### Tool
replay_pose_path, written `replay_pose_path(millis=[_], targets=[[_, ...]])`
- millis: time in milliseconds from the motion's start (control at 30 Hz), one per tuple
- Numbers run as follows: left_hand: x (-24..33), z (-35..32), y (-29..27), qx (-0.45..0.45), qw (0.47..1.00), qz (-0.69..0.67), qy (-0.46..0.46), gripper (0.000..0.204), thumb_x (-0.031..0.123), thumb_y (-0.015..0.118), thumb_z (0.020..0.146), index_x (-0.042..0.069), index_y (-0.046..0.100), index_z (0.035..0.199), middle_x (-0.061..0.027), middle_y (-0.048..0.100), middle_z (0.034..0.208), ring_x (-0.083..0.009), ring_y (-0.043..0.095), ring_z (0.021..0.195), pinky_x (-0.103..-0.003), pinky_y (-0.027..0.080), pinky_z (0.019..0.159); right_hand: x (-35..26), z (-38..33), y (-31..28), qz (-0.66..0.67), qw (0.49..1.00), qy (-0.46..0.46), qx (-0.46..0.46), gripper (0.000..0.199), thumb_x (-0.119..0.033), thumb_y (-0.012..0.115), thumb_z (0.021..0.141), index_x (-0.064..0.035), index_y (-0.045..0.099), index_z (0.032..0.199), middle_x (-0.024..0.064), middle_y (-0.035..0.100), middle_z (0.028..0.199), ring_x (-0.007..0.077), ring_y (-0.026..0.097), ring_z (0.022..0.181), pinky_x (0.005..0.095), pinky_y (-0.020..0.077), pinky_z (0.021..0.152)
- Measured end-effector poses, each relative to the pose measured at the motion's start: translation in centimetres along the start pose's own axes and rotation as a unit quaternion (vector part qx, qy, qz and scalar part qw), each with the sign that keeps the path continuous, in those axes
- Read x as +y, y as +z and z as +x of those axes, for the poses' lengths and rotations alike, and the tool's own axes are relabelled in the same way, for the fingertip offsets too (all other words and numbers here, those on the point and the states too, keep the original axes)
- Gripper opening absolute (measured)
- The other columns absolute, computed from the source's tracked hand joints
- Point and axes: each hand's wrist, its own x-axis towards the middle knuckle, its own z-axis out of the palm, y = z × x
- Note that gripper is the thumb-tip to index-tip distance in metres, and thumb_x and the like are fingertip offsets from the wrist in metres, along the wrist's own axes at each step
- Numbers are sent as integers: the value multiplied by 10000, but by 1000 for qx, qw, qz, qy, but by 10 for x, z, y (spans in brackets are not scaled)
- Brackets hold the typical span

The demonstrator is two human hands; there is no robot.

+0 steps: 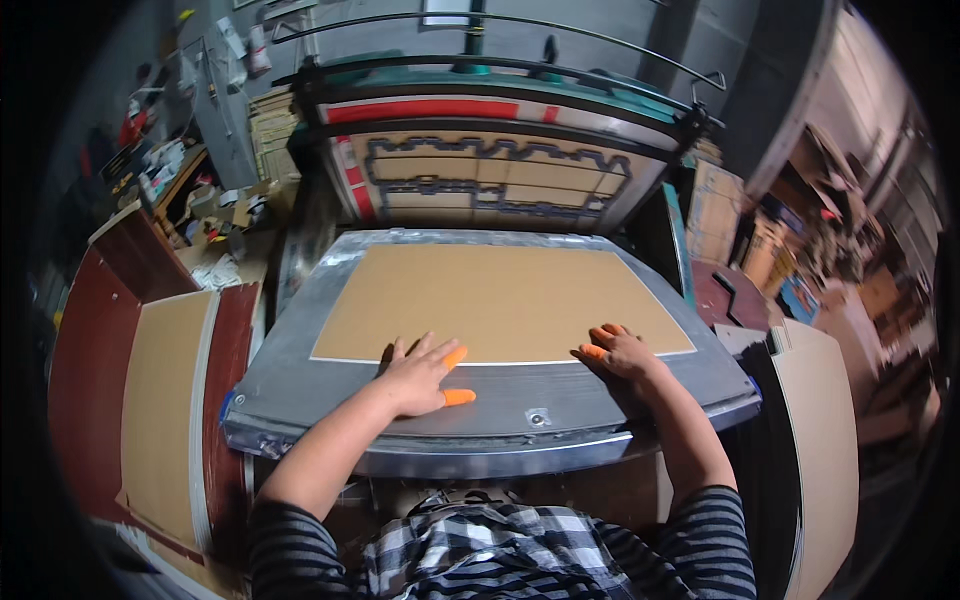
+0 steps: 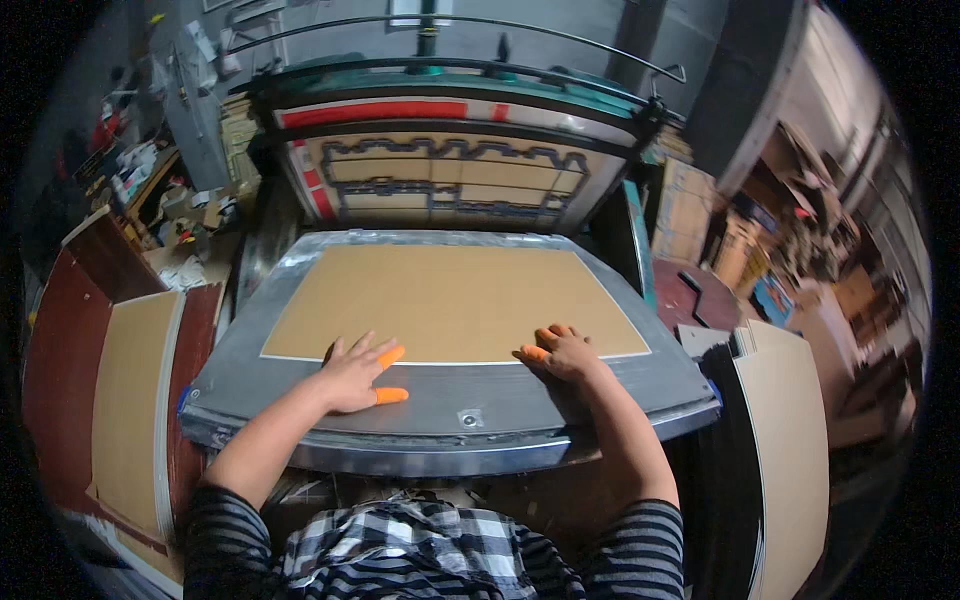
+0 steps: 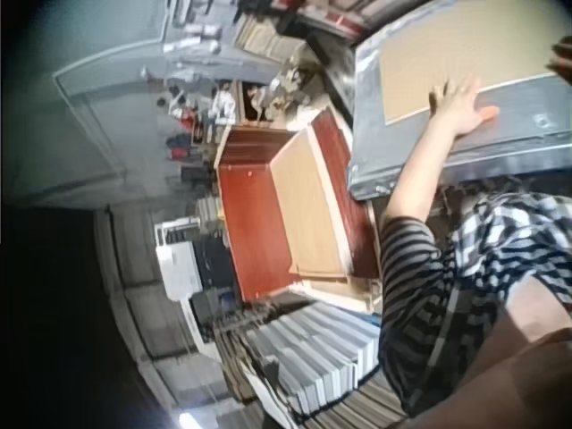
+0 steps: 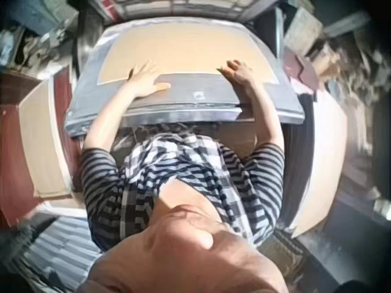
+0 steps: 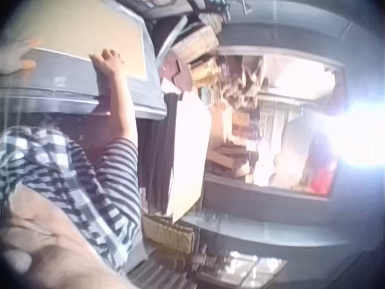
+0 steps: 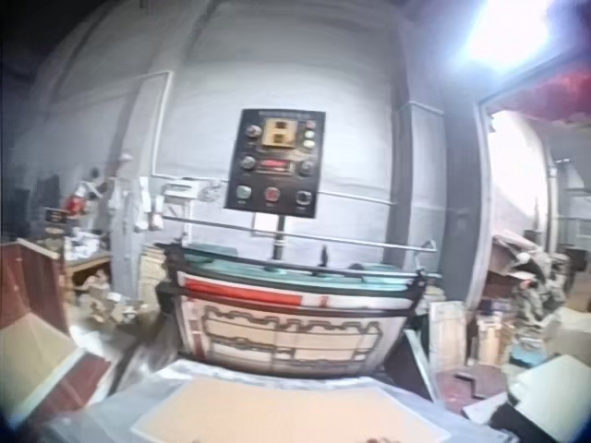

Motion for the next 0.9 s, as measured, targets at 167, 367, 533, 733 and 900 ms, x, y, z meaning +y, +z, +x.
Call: replay_pose_path(millis=[167, 367, 533, 733, 900], targets=[[55, 24, 6, -40, 998, 22, 38, 654, 376, 484, 918, 55, 324, 1465, -94, 171, 1578, -360, 123, 1449, -650, 94, 1107, 14, 10, 2, -7, 999, 25, -38, 753, -728, 450, 832, -188, 522, 1352, 102, 416, 1447, 352, 293, 1370, 493, 223, 1112], [48, 30, 20, -34, 999, -23, 6, 712, 539, 402, 942, 109, 266, 1494, -61, 140, 1585, -300, 98, 1460, -634, 58, 1114, -18, -4, -33, -15, 996, 11, -92, 699, -679, 419, 886, -155, 536, 1335, 139, 481, 1391, 330, 401, 1314, 425, 314, 1090], [44, 35, 39, -22, 1000, -10, 6, 772, 607, 393, 923, 108, 256, 1496, -69, 136, 1586, -306, 91, 1461, -669, 66, 1091, -12, 40, -40, -6, 1000, -9, 26, 704, -650, 442, 894, -115, 497, 1350, 181, 502, 1358, 375, 514, 1201, 434, 418, 1006], [41, 40, 30, -19, 999, -29, -8, 864, 732, 361, 860, 159, 251, 1497, -88, 210, 1563, -318, 108, 1455, -688, 81, 1073, -130, 90, -211, 38, 833, -300, 464, 760, -193, 729, 801, -107, 322, 1438, 242, 430, 1375, 407, 546, 1128, 444, 475, 929], [26, 46, 55, 40, 999, -9, 7, 881, 798, 316, 817, 190, 350, 1453, -8, 205, 1556, -280, 134, 1437, -716, 117, 1045, -233, 121, -321, -34, 829, -174, 531, 844, -185, 739, 760, -242, 272, 1461, 229, 416, 1392, 423, 533, 1159, 457, 501, 912]])
